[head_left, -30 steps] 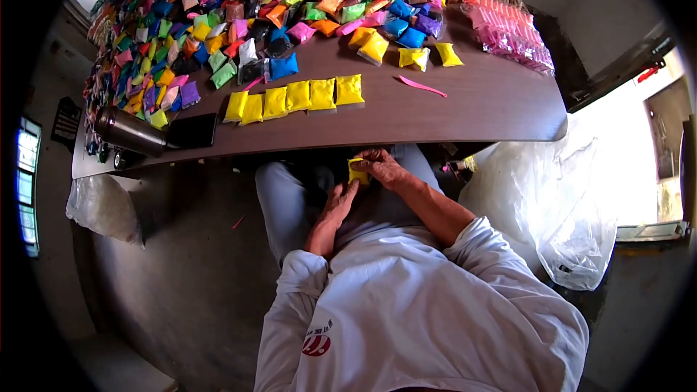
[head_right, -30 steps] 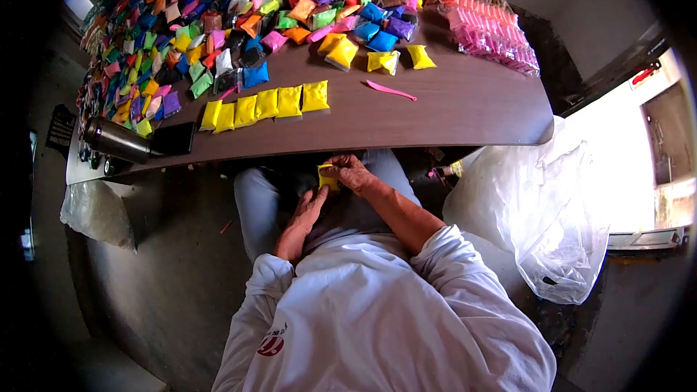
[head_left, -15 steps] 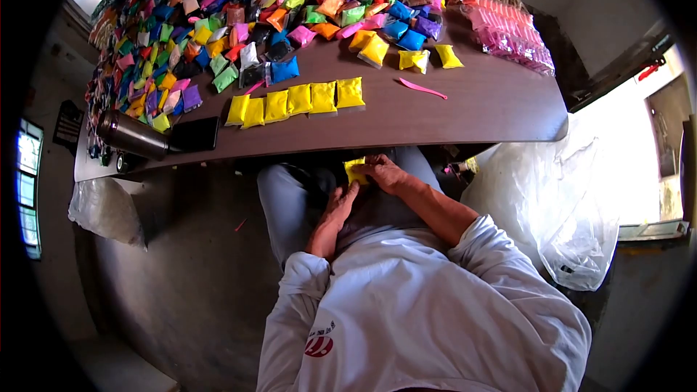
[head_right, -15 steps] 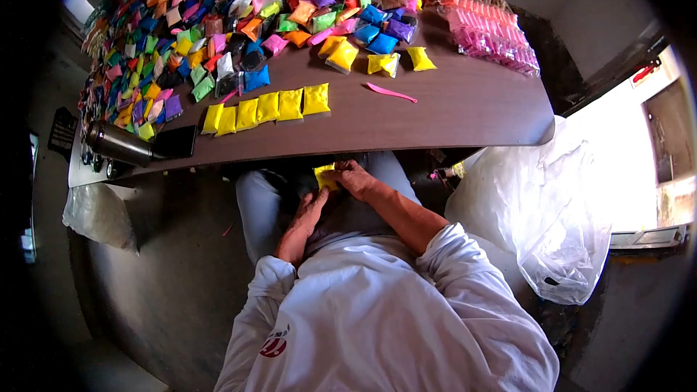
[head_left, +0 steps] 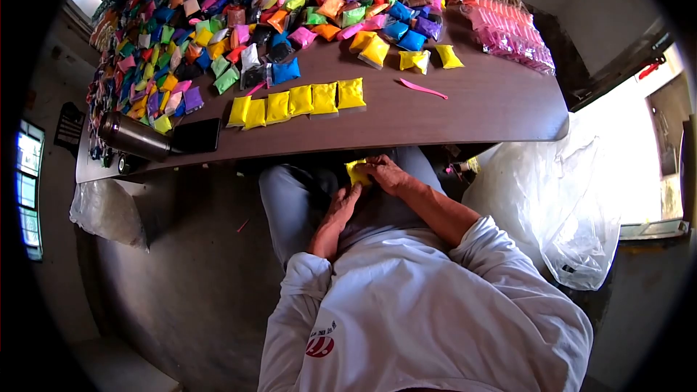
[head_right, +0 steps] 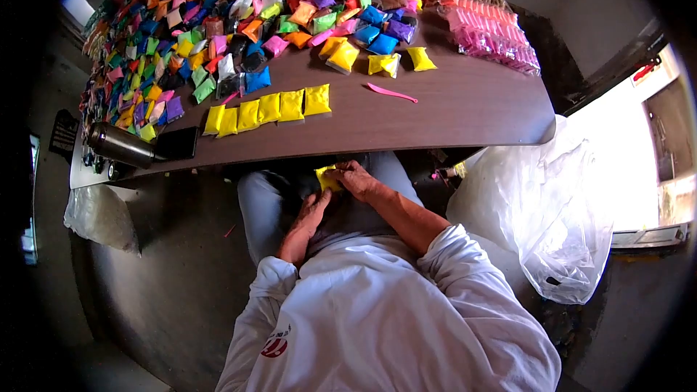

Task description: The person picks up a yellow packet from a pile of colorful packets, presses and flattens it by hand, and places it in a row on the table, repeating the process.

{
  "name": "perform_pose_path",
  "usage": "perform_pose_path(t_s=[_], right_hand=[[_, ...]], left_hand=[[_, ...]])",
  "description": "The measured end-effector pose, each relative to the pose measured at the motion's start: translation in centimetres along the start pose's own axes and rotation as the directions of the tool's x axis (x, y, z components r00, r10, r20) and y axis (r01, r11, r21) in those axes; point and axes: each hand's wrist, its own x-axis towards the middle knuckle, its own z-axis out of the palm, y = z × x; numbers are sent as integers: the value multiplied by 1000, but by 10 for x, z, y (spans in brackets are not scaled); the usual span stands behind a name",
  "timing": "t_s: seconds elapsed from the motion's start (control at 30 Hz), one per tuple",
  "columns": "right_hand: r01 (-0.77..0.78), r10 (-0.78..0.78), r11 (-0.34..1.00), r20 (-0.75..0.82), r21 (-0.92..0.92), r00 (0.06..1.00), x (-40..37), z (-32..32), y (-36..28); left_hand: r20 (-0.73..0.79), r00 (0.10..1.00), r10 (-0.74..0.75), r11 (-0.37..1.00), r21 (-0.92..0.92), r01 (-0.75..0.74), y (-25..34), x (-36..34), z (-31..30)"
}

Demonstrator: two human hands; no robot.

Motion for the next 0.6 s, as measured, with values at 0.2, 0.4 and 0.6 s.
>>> perform_pose_path(t_s=[0.2,0.4,0.6], right_hand=[[-297,249,827,162,478,955,3,-3,-4],[-112,129,933,-26,343,991,1,1,-6],[-387,388,614,163,688,907,5,-6,-20]], left_hand=[[-11,1000,20,1000,-16,-20,1,-1,1],[-21,1000,17,1000,-3,-17,2,-1,0],[20,999,31,999,12,-31,-5,3,3]])
